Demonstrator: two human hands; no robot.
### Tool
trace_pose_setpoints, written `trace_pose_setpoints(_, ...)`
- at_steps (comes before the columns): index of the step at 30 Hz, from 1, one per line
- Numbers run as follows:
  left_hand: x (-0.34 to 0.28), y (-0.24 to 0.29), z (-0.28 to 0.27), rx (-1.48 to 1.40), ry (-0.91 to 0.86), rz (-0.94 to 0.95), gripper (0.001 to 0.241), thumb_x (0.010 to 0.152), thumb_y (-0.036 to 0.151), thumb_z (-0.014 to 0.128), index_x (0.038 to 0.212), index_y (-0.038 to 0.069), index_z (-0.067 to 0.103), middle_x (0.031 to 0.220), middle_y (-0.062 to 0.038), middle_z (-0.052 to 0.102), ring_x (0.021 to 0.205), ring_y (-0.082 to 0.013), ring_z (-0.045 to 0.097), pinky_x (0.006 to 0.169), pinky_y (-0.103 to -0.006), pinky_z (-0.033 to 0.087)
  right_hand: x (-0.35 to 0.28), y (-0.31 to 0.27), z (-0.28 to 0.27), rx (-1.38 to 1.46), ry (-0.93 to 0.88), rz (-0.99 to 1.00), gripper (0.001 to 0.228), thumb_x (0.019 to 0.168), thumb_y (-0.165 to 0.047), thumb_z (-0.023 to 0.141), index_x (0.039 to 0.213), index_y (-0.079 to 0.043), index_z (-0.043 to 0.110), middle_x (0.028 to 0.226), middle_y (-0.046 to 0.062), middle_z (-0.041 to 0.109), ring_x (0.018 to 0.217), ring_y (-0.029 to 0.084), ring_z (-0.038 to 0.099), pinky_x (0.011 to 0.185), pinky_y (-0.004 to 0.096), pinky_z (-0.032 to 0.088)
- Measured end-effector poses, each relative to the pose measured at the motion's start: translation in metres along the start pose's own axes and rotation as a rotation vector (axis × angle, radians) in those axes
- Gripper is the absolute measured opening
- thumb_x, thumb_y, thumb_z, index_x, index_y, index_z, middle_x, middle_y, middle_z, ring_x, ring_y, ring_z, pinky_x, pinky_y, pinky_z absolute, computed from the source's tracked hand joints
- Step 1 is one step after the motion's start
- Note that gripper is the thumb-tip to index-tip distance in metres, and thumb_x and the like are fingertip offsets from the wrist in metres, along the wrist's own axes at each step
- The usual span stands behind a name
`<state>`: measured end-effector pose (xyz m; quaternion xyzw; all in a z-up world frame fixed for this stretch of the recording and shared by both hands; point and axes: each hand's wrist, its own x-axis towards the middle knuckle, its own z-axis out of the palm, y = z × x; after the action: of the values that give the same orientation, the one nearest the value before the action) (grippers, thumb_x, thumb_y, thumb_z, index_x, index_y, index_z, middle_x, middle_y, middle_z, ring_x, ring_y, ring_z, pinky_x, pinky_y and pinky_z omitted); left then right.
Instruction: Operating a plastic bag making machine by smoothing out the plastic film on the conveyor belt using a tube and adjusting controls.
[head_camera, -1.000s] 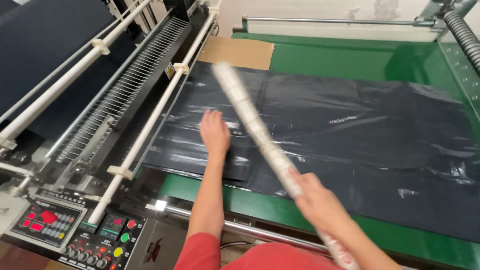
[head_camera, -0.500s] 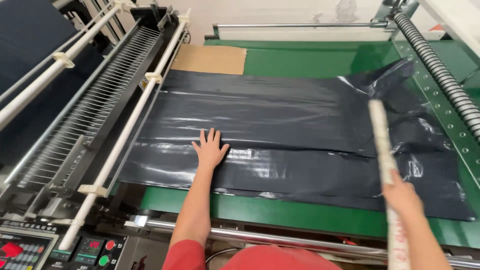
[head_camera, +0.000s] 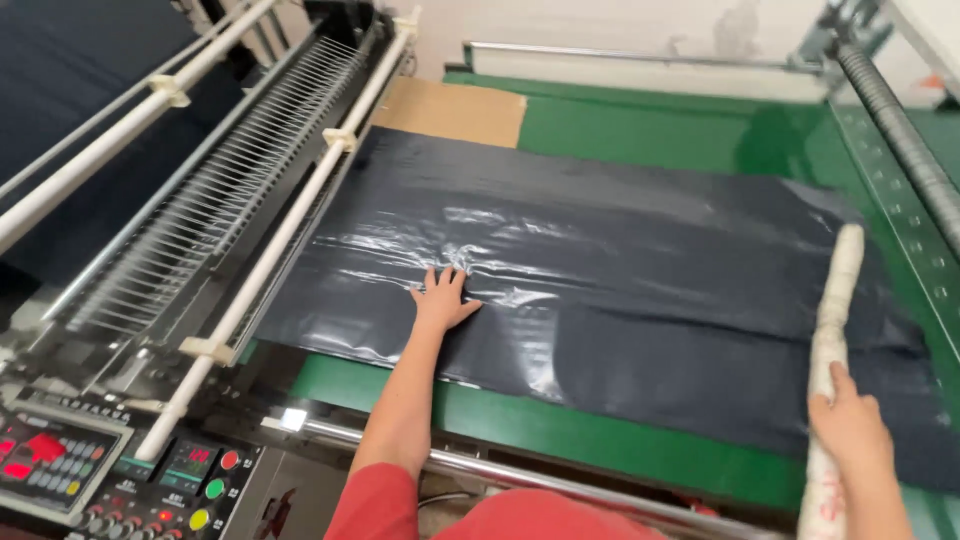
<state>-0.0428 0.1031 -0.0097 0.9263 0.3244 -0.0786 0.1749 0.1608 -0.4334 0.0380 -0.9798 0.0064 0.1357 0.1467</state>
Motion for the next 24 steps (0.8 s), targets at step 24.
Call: trace_pose_setpoints(24, 0.001, -0.040, -0.017, -0.055, 1.136, 0.083, 0.029, 0.092, 0.010, 0.057, 0.121, 0.007, 0.059, 0.133, -0.011, 0.058, 0.136, -0.0354, 0.045, 0.102, -0.0585, 0.043, -0.158, -0.203, 0.105, -0.039, -0.286, -1.070, 0.067, 0.092, -0.023, 0.043, 0.156, -0.032, 0.027, 0.115, 0.012, 0.048, 0.072, 0.042, 0.059, 0.068, 0.053, 0.051)
